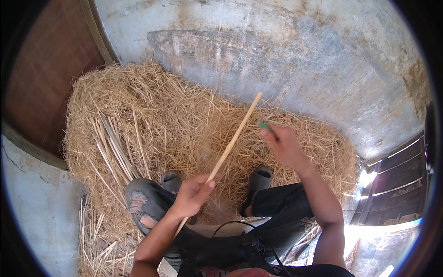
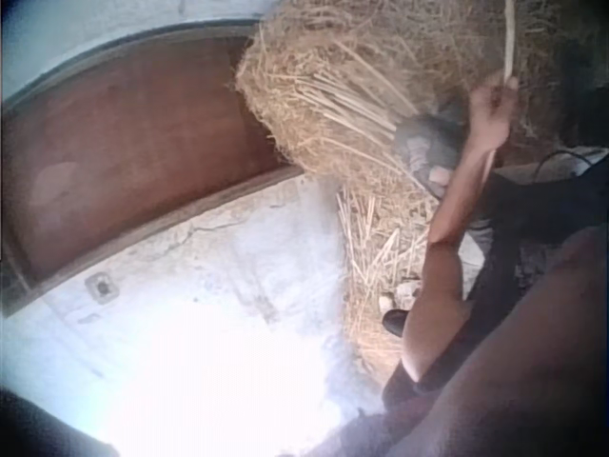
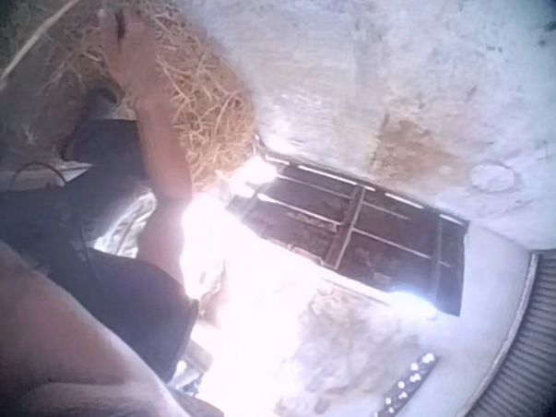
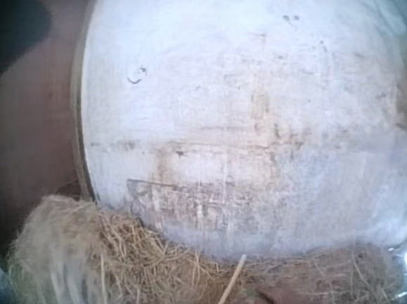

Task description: The person shaves a wood stick with a utility knife while sitting on a pile of straw. They hold the stick and make repeated shaving strokes along its length to remove thin strips of wood, occasionally rotating the stick.

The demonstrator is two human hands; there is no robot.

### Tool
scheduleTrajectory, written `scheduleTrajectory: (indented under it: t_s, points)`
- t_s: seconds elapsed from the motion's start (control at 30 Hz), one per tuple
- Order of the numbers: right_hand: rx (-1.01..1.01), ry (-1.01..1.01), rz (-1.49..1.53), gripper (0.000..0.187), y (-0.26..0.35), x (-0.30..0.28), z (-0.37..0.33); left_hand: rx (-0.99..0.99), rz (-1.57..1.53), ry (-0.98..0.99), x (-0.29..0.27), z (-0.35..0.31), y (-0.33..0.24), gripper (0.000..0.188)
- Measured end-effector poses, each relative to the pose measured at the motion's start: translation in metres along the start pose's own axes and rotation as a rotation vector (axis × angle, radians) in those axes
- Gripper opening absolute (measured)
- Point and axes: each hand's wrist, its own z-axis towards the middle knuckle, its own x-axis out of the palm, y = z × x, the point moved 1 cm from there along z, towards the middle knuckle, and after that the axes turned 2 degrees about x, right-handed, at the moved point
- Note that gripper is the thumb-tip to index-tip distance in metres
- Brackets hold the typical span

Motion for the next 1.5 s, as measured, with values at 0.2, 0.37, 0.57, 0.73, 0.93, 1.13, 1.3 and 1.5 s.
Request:
scheduleTrajectory:
  t_s: [0.2,0.37,0.57,0.73,0.93,1.13,1.3,1.5]
  points:
    - [-0.183,0.165,-0.069,0.051,0.011,0.035,-0.006,-0.048,-0.045,-0.029,0.004,0.003,0.009,0.042]
    - [-0.137,0.135,-0.246,0.049,-0.002,0.046,0.004,-0.05,0.156,-0.159,0.0,0.005,0.009,0.042]
    - [0.433,-0.429,-0.091,0.062,-0.074,-0.05,0.035,-0.035,-0.017,-0.009,0.006,-0.024,0.003,0.037]
    - [0.463,-0.459,-0.18,0.065,-0.117,-0.068,-0.005,-0.113,-0.228,0.049,-0.008,-0.021,-0.002,0.038]
    - [-0.047,-0.12,-0.066,0.051,0.004,-0.008,-0.014,-0.099,-0.235,0.022,-0.01,-0.018,-0.001,0.039]
    - [-0.275,0.068,-0.096,0.051,0.01,0.051,-0.022,-0.138,-0.087,-0.009,0.0,-0.011,-0.003,0.039]
    - [-0.098,0.024,-0.242,0.06,-0.006,0.05,-0.005,-0.13,0.125,-0.054,-0.007,-0.014,0.008,0.038]
    - [0.175,-0.346,-0.239,0.064,-0.05,0.015,0.024,-0.075,0.224,0.007,-0.001,-0.017,0.015,0.037]
